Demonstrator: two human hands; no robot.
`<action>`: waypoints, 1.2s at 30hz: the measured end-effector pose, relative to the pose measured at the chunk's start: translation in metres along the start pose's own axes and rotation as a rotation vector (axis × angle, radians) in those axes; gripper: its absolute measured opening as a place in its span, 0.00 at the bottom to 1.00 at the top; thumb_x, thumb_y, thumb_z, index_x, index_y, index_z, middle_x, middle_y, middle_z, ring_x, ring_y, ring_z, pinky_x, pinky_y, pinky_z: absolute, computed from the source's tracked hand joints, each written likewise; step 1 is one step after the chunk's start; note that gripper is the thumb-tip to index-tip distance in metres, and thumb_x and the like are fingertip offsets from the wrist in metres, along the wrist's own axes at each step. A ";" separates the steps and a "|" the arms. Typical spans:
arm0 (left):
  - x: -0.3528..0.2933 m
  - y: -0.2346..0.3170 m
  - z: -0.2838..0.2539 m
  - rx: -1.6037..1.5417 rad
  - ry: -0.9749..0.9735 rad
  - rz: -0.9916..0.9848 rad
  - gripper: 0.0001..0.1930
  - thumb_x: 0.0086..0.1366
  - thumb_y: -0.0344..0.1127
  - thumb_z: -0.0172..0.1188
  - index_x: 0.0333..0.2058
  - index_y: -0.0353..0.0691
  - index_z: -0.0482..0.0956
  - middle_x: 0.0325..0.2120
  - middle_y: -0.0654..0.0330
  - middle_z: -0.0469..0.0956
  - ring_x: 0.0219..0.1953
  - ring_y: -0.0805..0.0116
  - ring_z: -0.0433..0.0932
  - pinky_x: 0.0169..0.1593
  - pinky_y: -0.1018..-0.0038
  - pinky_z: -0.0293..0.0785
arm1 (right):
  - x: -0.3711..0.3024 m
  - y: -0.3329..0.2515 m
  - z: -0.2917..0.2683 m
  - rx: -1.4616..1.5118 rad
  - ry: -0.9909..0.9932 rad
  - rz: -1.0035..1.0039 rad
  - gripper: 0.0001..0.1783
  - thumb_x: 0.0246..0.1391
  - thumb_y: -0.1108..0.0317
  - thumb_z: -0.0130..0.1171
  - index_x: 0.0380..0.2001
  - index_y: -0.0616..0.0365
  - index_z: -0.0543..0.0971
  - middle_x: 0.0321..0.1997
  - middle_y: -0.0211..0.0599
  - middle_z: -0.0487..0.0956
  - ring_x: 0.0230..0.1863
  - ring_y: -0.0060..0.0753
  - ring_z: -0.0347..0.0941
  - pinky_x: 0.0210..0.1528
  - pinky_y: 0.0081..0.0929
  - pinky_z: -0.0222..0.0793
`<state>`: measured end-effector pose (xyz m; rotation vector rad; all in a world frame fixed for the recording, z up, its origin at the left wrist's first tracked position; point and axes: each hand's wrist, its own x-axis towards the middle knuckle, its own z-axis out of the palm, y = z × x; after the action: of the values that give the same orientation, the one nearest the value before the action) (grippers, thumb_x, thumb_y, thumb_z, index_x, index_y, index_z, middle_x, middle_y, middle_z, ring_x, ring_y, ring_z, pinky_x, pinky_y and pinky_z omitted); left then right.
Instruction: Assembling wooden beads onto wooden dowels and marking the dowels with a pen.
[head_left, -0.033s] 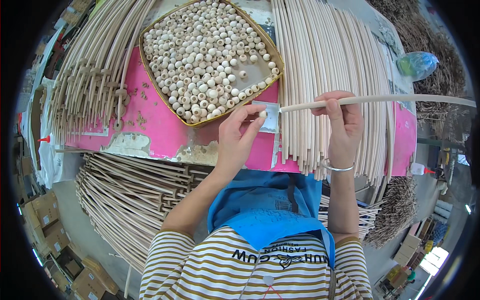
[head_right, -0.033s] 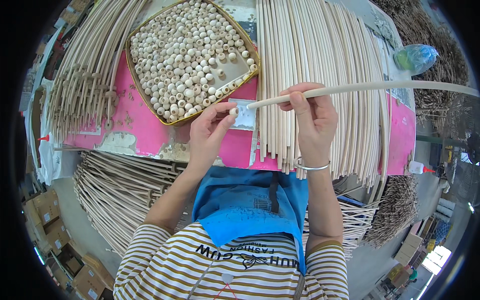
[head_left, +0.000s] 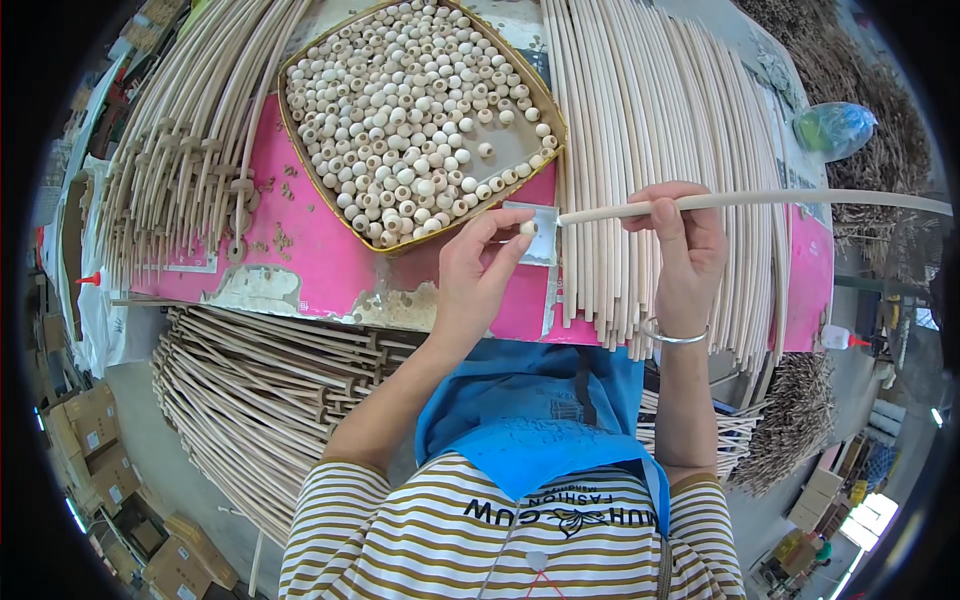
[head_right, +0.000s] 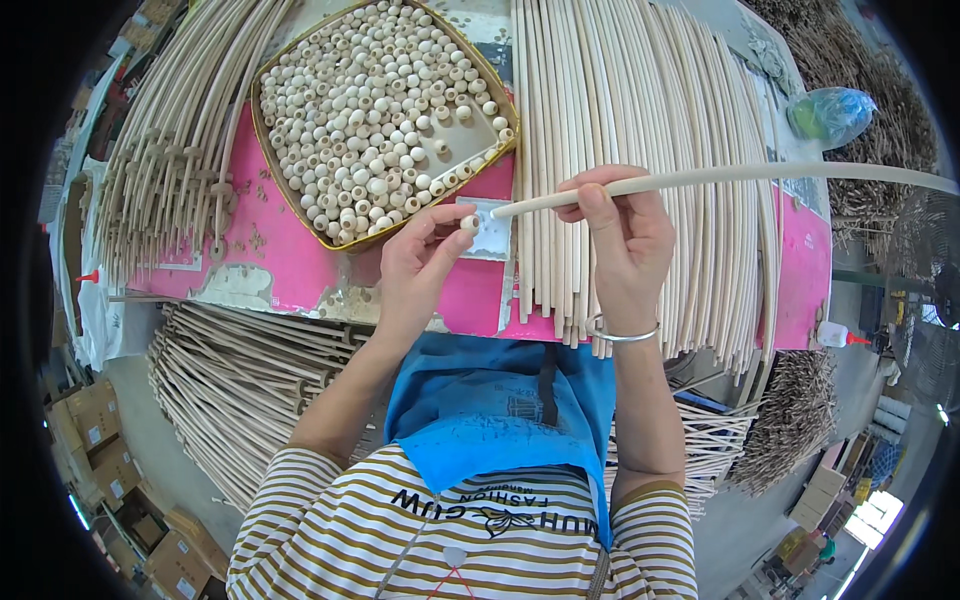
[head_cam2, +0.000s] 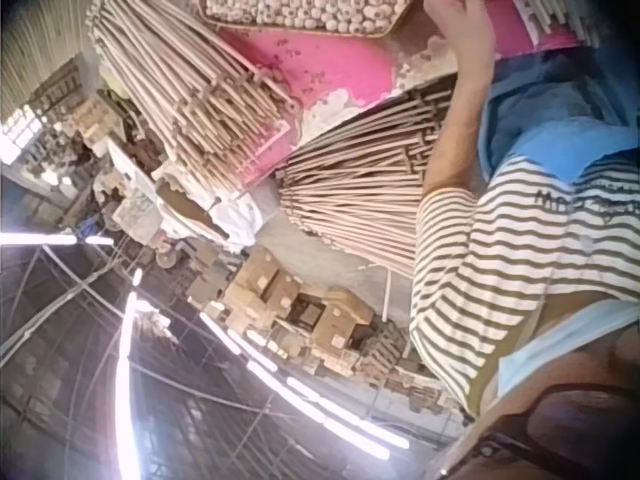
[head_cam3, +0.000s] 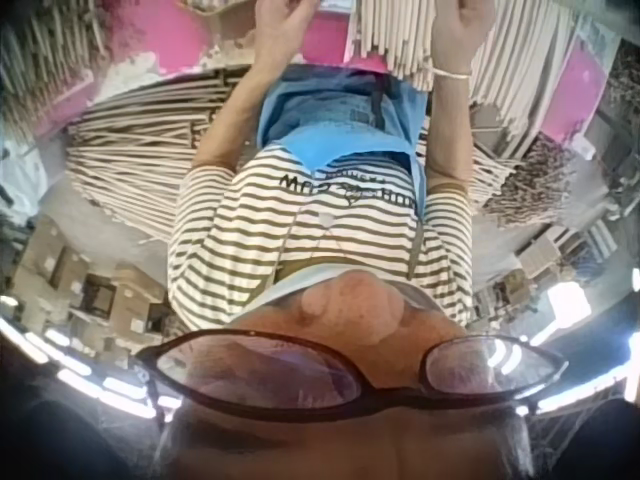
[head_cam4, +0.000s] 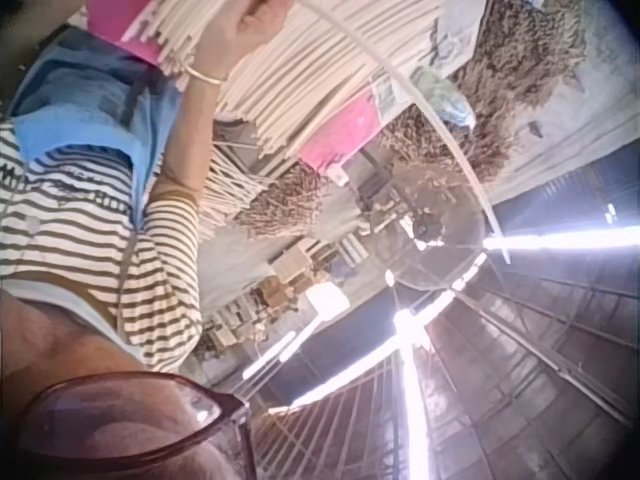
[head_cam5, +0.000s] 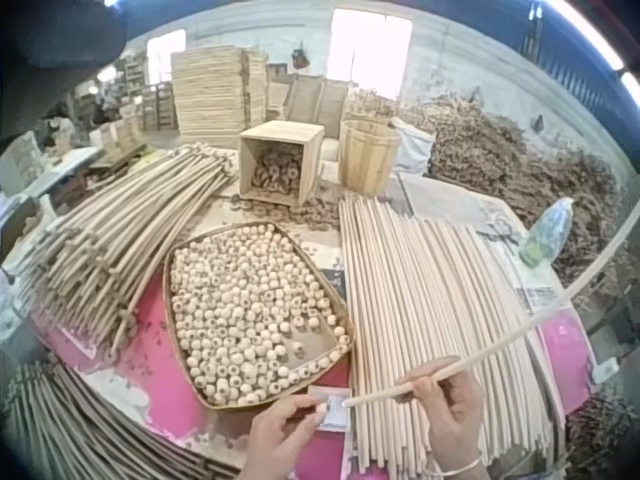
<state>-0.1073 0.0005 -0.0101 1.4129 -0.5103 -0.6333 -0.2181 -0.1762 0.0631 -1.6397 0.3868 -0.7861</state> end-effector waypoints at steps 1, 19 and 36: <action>0.000 0.000 0.001 0.002 -0.001 0.001 0.15 0.70 0.30 0.61 0.53 0.32 0.78 0.40 0.62 0.81 0.43 0.78 0.78 0.50 0.80 0.74 | -0.001 -0.001 0.001 0.012 0.001 -0.002 0.08 0.68 0.66 0.58 0.42 0.61 0.77 0.36 0.36 0.82 0.36 0.22 0.79 0.42 0.21 0.77; -0.007 0.010 0.009 -0.431 -0.077 -0.212 0.14 0.72 0.33 0.60 0.52 0.32 0.77 0.44 0.58 0.82 0.45 0.71 0.81 0.53 0.73 0.79 | -0.019 0.015 0.001 0.108 -0.075 -0.077 0.07 0.66 0.68 0.59 0.41 0.61 0.78 0.40 0.38 0.80 0.42 0.26 0.78 0.45 0.23 0.76; 0.002 0.011 0.050 -0.585 -0.029 -0.004 0.19 0.74 0.30 0.55 0.61 0.36 0.69 0.46 0.60 0.77 0.49 0.71 0.79 0.55 0.71 0.80 | -0.066 0.027 0.024 0.157 0.271 0.136 0.11 0.71 0.67 0.53 0.50 0.62 0.75 0.38 0.37 0.81 0.36 0.24 0.79 0.41 0.21 0.77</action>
<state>-0.1380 -0.0376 0.0056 0.8531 -0.3076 -0.7339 -0.2448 -0.1225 0.0172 -1.3499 0.6061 -0.9145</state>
